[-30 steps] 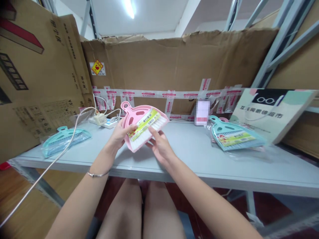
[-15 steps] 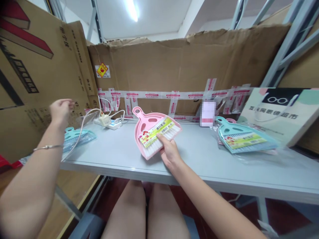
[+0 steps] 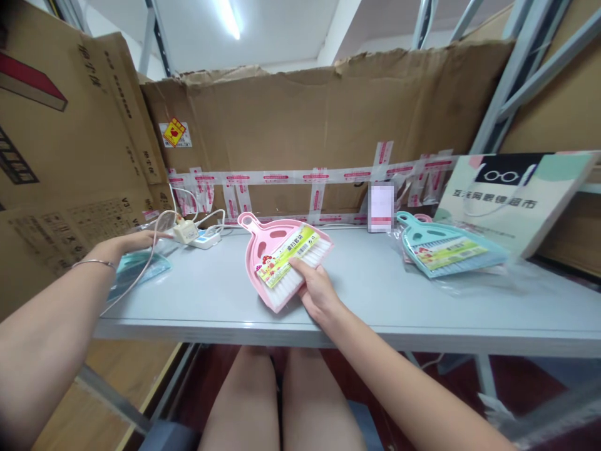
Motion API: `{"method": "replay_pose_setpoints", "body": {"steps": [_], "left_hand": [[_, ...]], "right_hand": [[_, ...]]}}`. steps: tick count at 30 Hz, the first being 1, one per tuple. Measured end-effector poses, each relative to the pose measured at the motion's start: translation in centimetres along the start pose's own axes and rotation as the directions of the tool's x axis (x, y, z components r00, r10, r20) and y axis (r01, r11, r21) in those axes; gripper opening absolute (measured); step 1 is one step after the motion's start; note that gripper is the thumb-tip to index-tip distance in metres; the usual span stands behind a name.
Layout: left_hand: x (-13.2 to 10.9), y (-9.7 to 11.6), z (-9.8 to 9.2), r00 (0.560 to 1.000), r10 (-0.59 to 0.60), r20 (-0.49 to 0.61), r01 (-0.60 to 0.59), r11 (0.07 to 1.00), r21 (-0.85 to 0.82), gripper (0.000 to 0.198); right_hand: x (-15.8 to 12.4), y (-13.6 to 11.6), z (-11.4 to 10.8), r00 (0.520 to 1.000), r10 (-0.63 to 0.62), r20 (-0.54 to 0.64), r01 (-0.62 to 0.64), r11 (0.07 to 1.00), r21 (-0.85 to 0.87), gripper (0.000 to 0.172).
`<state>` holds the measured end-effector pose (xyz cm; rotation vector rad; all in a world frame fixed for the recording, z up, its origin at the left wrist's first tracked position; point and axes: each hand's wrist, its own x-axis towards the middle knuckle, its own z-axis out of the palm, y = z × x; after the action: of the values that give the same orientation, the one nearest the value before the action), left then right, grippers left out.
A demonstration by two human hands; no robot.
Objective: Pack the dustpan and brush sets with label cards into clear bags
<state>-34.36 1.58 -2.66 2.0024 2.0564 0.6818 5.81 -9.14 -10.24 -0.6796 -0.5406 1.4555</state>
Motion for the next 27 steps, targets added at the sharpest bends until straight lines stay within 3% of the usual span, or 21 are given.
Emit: {"method": "replay_pose_setpoints", "body": {"steps": [4,7,10,12,14,16,17,19,20,24,27], "left_hand": [[-0.5,0.3,-1.0,0.994,-0.053,-0.101,0.071,0.978,0.194,0.01],[-1.6,1.0,-2.4,0.955,-0.108,-0.276,0.196,0.929,0.315,0.029],[-2.9,2.4,-4.2,0.878,-0.124,-0.463,0.32,0.87,0.374,0.051],[-3.9,4.0,-5.2,0.819,-0.082,-0.567,0.357,0.847,0.393,0.052],[-4.9,6.2,-5.8,0.745,0.023,-0.667,0.336,0.85,0.405,0.05],[-6.2,8.9,-5.6,0.655,0.161,-0.738,0.249,0.877,0.411,0.047],[-7.0,10.2,-5.1,0.631,0.211,-0.747,0.19,0.891,0.412,0.044],[-8.6,13.0,-3.5,0.628,0.289,-0.723,0.073,0.902,0.425,0.033],[-9.4,14.2,-2.4,0.649,0.33,-0.686,0.017,0.894,0.447,0.029],[-11.6,17.9,3.2,0.745,0.526,-0.41,-0.228,0.778,0.585,0.03],[-11.8,19.2,7.1,0.771,0.601,-0.213,-0.38,0.702,0.602,0.039]], "right_hand": [[0.0,0.1,0.1,1.0,-0.007,0.0,0.007,1.0,-0.007,0.033],[-0.3,0.0,0.3,1.0,-0.026,0.007,0.026,1.0,-0.006,0.035],[-0.6,-0.1,0.4,0.999,-0.04,0.024,0.04,0.999,-0.001,0.034],[-0.9,-0.1,0.4,0.999,-0.031,0.025,0.031,1.0,0.004,0.035],[-1.3,-0.1,0.4,0.999,-0.02,0.025,0.02,1.0,0.008,0.036],[-1.9,-0.1,0.4,0.999,-0.016,0.03,0.016,1.0,0.012,0.038],[-2.2,-0.1,0.4,0.999,-0.015,0.034,0.014,1.0,0.015,0.039],[-2.9,-0.3,0.2,0.999,-0.013,0.035,0.012,1.0,0.028,0.042],[-3.3,-0.4,0.1,1.0,-0.009,0.029,0.008,0.999,0.038,0.043],[-5.0,-1.1,-0.8,1.0,0.027,-0.016,-0.026,0.998,0.059,0.046],[-6.6,-1.5,-2.0,0.994,0.076,-0.078,-0.071,0.995,0.067,0.052]]}}
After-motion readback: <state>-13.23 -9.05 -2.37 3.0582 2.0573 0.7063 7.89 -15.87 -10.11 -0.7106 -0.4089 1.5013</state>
